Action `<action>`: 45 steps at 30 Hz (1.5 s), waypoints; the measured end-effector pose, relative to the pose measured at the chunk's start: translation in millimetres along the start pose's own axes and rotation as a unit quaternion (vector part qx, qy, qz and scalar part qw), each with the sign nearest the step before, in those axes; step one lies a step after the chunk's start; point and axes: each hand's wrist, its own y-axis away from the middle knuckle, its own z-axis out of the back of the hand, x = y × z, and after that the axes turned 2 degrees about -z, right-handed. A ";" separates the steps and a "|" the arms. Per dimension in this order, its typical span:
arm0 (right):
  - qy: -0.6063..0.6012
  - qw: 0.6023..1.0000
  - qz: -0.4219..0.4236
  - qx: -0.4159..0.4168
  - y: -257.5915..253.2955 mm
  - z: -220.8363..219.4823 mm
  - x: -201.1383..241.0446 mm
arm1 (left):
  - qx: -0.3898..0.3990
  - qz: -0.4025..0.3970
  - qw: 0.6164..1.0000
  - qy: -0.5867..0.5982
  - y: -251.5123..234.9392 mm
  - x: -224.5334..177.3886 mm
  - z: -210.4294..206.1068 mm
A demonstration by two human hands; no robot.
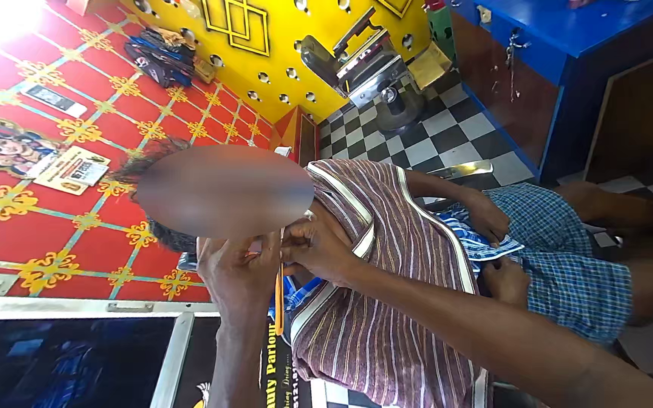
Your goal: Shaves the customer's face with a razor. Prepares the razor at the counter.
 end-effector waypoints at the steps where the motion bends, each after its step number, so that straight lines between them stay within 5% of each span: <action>1: -0.016 1.000 -0.003 -0.006 -0.5 -0.5 0.3 | -0.002 0.003 1.000 0.002 -0.4 -0.2 0.1; 9: -0.089 0.996 0.000 0.022 14.8 19.4 2.8 | -0.007 0.019 0.999 0.035 5.2 0.7 3.5; 13: 0.107 0.989 0.102 -0.018 24.4 60.2 32.9 | -0.027 0.050 0.994 0.095 33.0 -7.4 5.1; 15: 0.331 0.920 0.198 -0.077 19.5 82.3 53.8 | 0.023 0.095 0.982 0.161 52.7 -15.9 -1.9; 17: 0.536 0.780 0.306 -0.105 8.2 99.1 68.2 | 0.084 0.150 0.959 0.224 64.0 -23.3 -13.0; 19: 0.641 0.666 0.371 -0.081 -9.3 113.2 71.0 | 0.117 0.212 0.929 0.279 65.4 -27.6 -20.7; 21: 0.683 0.613 0.393 -0.049 -26.8 122.9 67.9 | 0.123 0.249 0.903 0.327 60.8 -26.8 -26.0; 29: 0.711 0.600 0.367 0.026 -63.6 118.4 58.3 | 0.090 0.372 0.826 0.413 50.0 -25.5 -33.0; 39: 0.656 0.603 0.450 -0.061 -63.0 119.4 53.3 | 0.082 0.379 0.822 0.418 54.7 -21.9 -36.0; 45: 0.705 0.596 0.385 -0.009 -64.0 115.9 57.1 | 0.081 0.379 0.826 0.409 54.3 -21.8 -37.7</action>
